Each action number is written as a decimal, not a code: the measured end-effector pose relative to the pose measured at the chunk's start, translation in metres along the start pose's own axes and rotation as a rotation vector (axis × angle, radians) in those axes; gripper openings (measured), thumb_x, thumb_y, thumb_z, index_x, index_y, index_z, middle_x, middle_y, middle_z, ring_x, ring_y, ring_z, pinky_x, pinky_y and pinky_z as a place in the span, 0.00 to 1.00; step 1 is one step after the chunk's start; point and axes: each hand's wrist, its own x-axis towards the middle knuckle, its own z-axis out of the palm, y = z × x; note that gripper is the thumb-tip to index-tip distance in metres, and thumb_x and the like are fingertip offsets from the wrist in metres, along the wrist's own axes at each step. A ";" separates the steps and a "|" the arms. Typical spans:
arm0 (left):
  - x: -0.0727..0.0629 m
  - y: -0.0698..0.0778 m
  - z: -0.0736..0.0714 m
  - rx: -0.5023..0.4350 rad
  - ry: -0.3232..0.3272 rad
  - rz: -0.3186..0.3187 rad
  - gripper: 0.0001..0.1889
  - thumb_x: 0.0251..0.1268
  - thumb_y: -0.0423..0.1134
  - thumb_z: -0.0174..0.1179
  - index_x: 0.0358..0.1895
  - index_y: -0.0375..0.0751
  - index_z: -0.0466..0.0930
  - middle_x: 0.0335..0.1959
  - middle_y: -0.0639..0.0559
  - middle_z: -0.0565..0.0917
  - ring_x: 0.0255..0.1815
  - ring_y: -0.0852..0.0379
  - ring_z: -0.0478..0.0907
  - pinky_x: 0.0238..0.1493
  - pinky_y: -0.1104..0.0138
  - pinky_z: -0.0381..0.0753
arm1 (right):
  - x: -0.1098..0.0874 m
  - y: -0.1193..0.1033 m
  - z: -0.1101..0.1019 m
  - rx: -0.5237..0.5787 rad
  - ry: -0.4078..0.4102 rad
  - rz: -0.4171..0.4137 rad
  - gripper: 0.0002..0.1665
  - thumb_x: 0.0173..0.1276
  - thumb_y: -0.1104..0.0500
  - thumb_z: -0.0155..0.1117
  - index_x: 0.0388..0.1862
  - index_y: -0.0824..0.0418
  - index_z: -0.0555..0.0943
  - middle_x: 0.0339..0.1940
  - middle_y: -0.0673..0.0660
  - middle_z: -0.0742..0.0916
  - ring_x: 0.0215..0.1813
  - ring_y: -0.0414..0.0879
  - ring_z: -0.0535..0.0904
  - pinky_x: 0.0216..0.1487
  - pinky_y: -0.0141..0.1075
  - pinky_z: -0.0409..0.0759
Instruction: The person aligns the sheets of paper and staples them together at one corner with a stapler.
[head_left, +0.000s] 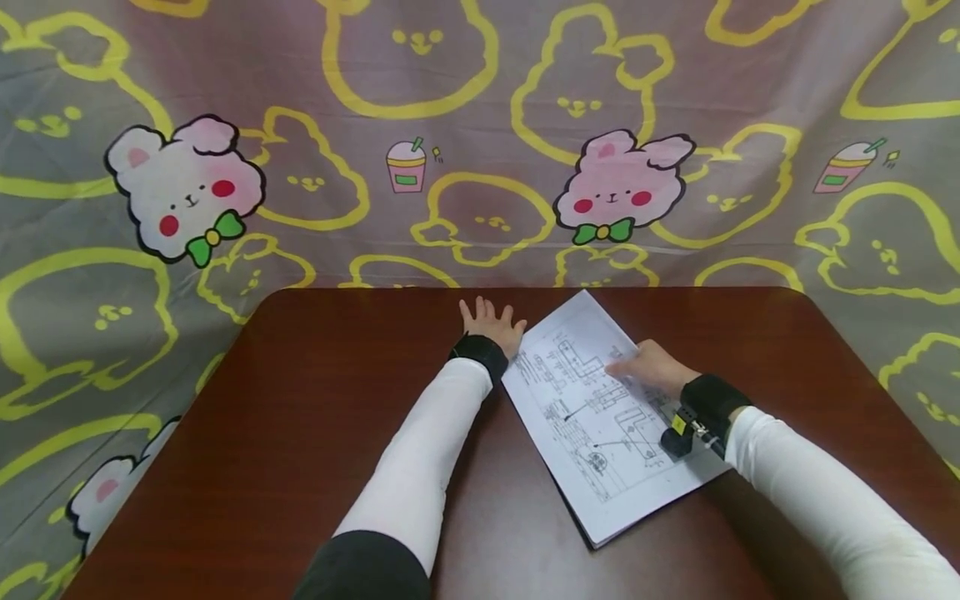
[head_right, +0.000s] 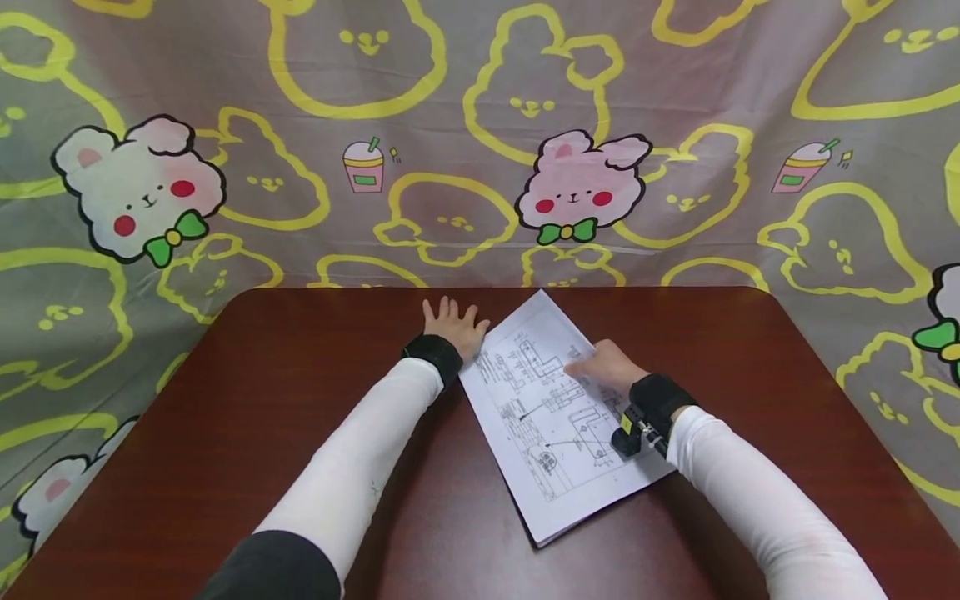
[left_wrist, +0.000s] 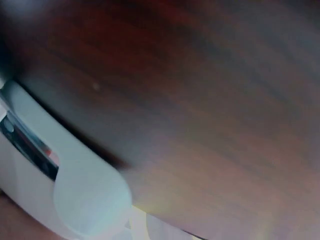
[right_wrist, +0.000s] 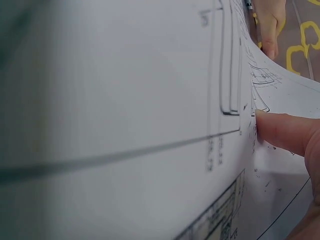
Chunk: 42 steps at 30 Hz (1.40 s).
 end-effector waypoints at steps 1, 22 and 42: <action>-0.001 0.000 -0.001 0.012 -0.003 0.003 0.32 0.77 0.60 0.28 0.78 0.51 0.50 0.76 0.37 0.51 0.77 0.41 0.39 0.70 0.42 0.31 | -0.001 0.000 0.000 -0.006 0.001 -0.004 0.30 0.67 0.50 0.65 0.61 0.66 0.74 0.44 0.62 0.85 0.39 0.55 0.83 0.41 0.43 0.80; -0.005 -0.004 0.011 -0.158 -0.001 0.053 0.33 0.76 0.61 0.32 0.78 0.51 0.49 0.76 0.38 0.52 0.77 0.42 0.43 0.71 0.42 0.39 | -0.001 0.004 0.004 -0.055 0.006 0.013 0.28 0.68 0.50 0.65 0.57 0.68 0.76 0.37 0.59 0.86 0.33 0.52 0.83 0.36 0.41 0.80; -0.002 -0.011 -0.009 -0.247 -0.036 0.035 0.33 0.76 0.61 0.35 0.75 0.45 0.57 0.73 0.42 0.61 0.74 0.44 0.55 0.69 0.45 0.53 | 0.001 -0.001 0.003 -0.012 0.021 0.035 0.29 0.66 0.49 0.67 0.59 0.66 0.76 0.40 0.59 0.86 0.33 0.53 0.84 0.35 0.42 0.82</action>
